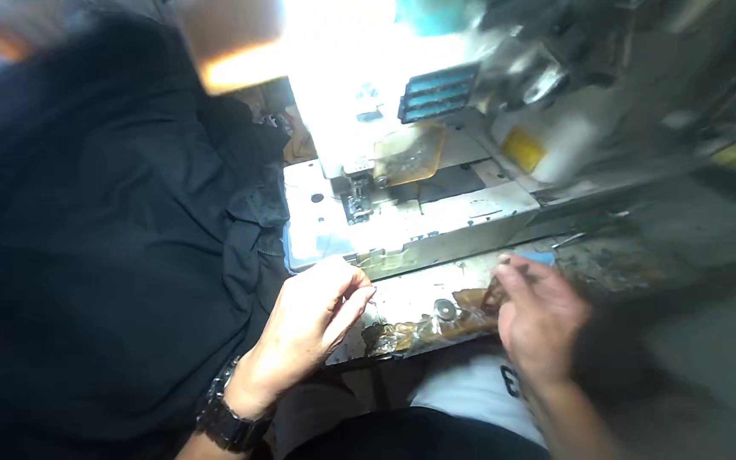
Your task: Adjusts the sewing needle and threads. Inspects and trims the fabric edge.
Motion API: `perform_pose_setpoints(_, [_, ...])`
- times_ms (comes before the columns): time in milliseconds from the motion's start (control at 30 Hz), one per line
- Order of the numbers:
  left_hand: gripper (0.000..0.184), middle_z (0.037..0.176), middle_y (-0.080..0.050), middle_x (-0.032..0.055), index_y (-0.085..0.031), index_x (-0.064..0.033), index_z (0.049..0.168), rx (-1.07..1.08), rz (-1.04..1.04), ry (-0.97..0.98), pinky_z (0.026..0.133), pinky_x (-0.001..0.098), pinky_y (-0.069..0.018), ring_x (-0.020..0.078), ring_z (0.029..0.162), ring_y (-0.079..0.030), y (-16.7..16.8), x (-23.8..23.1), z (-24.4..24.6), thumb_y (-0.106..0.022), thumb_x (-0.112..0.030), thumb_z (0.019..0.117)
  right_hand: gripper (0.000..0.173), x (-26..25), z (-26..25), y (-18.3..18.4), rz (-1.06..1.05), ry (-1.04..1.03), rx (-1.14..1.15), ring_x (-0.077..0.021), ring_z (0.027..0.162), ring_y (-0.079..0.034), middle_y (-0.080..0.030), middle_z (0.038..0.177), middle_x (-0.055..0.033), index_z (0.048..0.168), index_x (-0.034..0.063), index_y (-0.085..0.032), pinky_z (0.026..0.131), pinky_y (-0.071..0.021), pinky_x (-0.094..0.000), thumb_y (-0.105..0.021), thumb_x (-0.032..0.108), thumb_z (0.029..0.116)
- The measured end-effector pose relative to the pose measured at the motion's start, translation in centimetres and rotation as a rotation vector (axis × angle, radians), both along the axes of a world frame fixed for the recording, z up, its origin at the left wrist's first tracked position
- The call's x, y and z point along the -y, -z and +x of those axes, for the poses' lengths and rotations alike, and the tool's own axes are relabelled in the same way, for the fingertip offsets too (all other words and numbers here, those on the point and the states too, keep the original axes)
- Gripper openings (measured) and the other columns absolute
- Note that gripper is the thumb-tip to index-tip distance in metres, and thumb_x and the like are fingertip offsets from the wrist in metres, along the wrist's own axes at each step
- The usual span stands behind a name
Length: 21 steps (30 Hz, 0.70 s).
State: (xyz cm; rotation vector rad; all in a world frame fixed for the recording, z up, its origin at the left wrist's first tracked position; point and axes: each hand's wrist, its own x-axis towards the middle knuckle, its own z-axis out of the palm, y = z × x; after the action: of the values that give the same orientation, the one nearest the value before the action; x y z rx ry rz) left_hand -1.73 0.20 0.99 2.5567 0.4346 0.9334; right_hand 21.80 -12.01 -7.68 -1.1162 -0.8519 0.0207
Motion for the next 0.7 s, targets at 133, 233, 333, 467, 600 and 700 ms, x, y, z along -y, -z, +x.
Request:
perform_pose_setpoints(133, [0.020, 0.080, -0.063, 0.0002, -0.070, -0.0042, 0.092, 0.012, -0.051, -0.018, 0.069, 0.0115, -0.0481, -0.0017, 0.074, -0.058, 0.5, 0.3, 0.8, -0.059, -0.018, 0.1013, 0.017, 0.1, 0.8, 1.6, -0.219, -0.088, 0.162, 0.0011, 0.085, -0.068, -0.073, 0.095, 0.0013, 0.107, 0.0018, -0.075, 0.080, -0.0580, -0.0161, -0.065, 0.011, 0.0965])
perform_pose_setpoints(233, [0.020, 0.080, -0.063, -0.0011, -0.069, -0.0048, 0.091, 0.026, -0.073, -0.030, 0.069, 0.0114, -0.0476, -0.0025, 0.074, -0.058, 0.6, 0.6, 1.2, -0.059, -0.019, 0.1013, 0.028, 0.8, -1.2, 0.8, -0.253, -0.136, 0.288, 0.0023, 0.065, -0.061, -0.068, 0.079, -0.0022, 0.111, -0.0041, -0.071, 0.063, -0.0529, -0.0128, -0.056, 0.018, 0.1046])
perform_pose_setpoints(333, [0.017, 0.081, -0.064, -0.0023, -0.070, -0.0048, 0.093, 0.076, -0.117, -0.054, 0.071, 0.0114, -0.0497, -0.0034, 0.077, -0.060, 0.7, 0.9, 1.7, -0.061, -0.017, 0.0999, 0.018, 2.1, -5.1, -1.9, -0.139, -0.559, 0.011, 0.0017, 0.062, -0.063, -0.067, 0.085, 0.0030, 0.118, 0.0067, -0.058, 0.056, -0.0567, -0.0147, -0.048, 0.018, 0.1093])
perform_pose_setpoints(467, [0.013, 0.084, -0.066, -0.0034, -0.071, -0.0035, 0.093, 0.178, -0.218, -0.075, 0.072, 0.0114, -0.0532, -0.0037, 0.078, -0.062, 0.3, 1.4, 2.3, -0.063, -0.012, 0.0977, 0.011, 1.3, -7.8, -2.3, -0.254, -0.964, -0.359, 0.0049, 0.056, -0.054, -0.064, 0.082, 0.0077, 0.116, 0.0108, -0.048, 0.049, -0.0459, -0.0112, -0.040, 0.012, 0.1080])
perform_pose_setpoints(600, [0.014, 0.085, -0.069, -0.0013, -0.071, -0.0024, 0.093, 0.179, -0.215, -0.037, 0.074, 0.0137, -0.0540, -0.0016, 0.080, -0.064, 0.4, 2.2, 1.9, -0.063, -0.013, 0.0992, 0.032, 0.5, -8.2, -3.3, -0.341, -0.927, -0.546, 0.0084, 0.058, -0.042, -0.055, 0.080, 0.0139, 0.125, 0.0108, -0.055, 0.051, -0.0351, -0.0095, -0.034, 0.031, 0.1114])
perform_pose_setpoints(700, [0.015, 0.090, -0.073, 0.0016, -0.073, -0.0027, 0.096, 0.134, -0.108, -0.049, 0.079, 0.0142, -0.0539, 0.0000, 0.085, -0.066, 0.4, 2.3, 1.5, -0.064, -0.014, 0.0990, 0.040, 0.3, -8.0, -3.8, -0.323, -0.870, -0.580, 0.0078, 0.058, -0.042, -0.054, 0.078, 0.0144, 0.125, 0.0109, -0.061, 0.051, -0.0351, -0.0094, -0.031, 0.034, 0.1115])
